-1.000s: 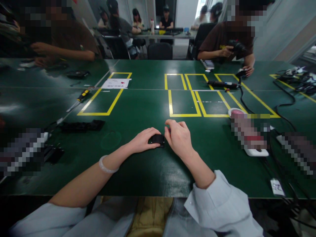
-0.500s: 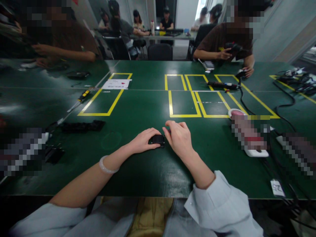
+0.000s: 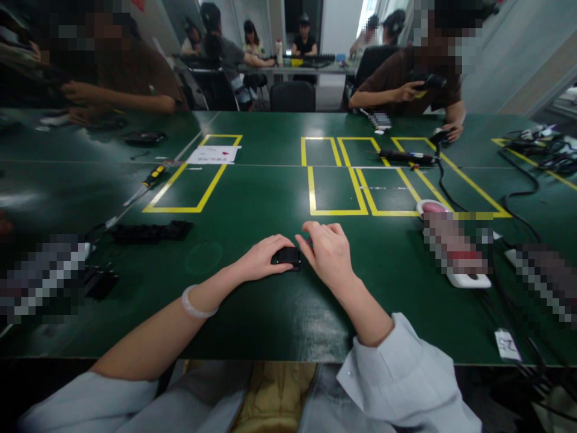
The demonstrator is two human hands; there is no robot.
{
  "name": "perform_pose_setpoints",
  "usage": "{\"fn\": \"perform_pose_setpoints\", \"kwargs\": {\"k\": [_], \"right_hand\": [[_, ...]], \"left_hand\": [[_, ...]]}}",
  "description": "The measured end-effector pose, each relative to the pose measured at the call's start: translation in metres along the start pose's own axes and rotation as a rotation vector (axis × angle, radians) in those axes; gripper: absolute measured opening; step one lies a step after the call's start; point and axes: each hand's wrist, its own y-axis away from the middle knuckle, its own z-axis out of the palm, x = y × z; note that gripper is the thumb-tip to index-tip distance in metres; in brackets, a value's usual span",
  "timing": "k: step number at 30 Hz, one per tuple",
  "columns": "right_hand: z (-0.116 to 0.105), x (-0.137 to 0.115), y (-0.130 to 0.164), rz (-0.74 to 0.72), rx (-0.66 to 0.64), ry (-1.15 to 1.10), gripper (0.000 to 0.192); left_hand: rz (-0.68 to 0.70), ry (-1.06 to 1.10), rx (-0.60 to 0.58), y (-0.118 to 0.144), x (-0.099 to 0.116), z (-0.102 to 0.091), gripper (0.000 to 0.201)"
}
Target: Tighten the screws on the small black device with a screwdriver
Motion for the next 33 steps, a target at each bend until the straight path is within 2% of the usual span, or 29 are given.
{"fn": "perform_pose_setpoints", "kwargs": {"k": [4, 12, 25, 33], "right_hand": [[0.0004, 0.0002, -0.0003, -0.005, 0.003, 0.016, 0.007], [0.0, -0.0012, -0.0009, 0.0, -0.006, -0.002, 0.016], [-0.0006, 0.0006, -0.0003, 0.006, 0.007, -0.008, 0.005], [-0.0015, -0.0011, -0.0008, 0.038, -0.007, -0.02, 0.013]], "left_hand": [[-0.003, 0.004, -0.005, -0.0002, 0.0017, -0.0016, 0.035], [0.0, -0.005, 0.0, -0.0004, 0.0007, -0.0004, 0.035], [-0.009, 0.01, 0.0, -0.0001, 0.0005, -0.0006, 0.035], [-0.01, 0.017, 0.003, 0.0, 0.003, -0.0028, 0.036]]}}
